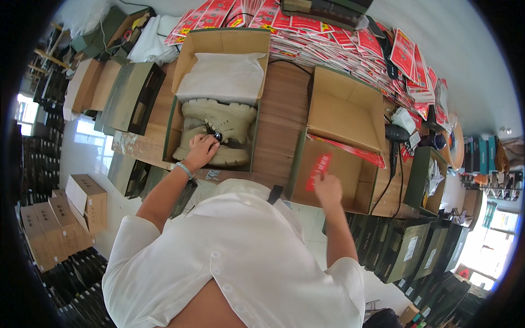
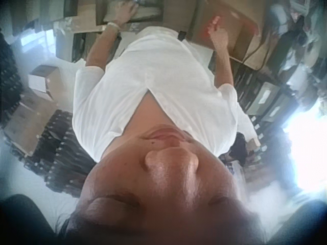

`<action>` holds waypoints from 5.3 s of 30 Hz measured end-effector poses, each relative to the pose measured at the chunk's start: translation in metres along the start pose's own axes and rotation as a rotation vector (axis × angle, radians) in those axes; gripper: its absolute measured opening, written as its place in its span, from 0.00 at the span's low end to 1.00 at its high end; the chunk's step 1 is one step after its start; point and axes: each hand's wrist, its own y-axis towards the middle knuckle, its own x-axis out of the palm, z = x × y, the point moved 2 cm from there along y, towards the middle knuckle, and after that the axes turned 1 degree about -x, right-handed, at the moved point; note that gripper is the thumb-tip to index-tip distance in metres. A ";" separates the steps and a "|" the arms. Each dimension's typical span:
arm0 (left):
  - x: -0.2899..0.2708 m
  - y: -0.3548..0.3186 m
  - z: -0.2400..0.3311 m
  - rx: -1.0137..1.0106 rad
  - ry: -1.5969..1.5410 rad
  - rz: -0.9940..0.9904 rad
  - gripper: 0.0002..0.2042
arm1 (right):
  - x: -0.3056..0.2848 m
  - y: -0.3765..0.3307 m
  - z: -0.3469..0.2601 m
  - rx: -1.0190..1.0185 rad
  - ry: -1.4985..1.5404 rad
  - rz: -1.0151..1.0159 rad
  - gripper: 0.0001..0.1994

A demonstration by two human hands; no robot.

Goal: The person assembles green cardboard boxes, places white tissue paper and a pair of shoes inside, adds a red card, closes the box, and uses a handheld heat gun to seal the label. The person then stacks the finished box with others.

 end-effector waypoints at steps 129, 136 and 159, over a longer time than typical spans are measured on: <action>-0.128 0.004 -0.093 -0.797 -1.890 -0.279 0.32 | 0.007 0.010 -0.287 -0.849 0.417 -0.398 0.12; -0.131 -0.007 -0.103 -0.792 -1.775 -0.555 0.38 | 0.036 -0.028 -0.252 -0.680 0.323 -0.286 0.18; -0.084 -0.069 -0.082 -0.509 -0.342 0.165 0.12 | 0.083 -0.009 -0.205 -0.701 0.587 0.188 0.11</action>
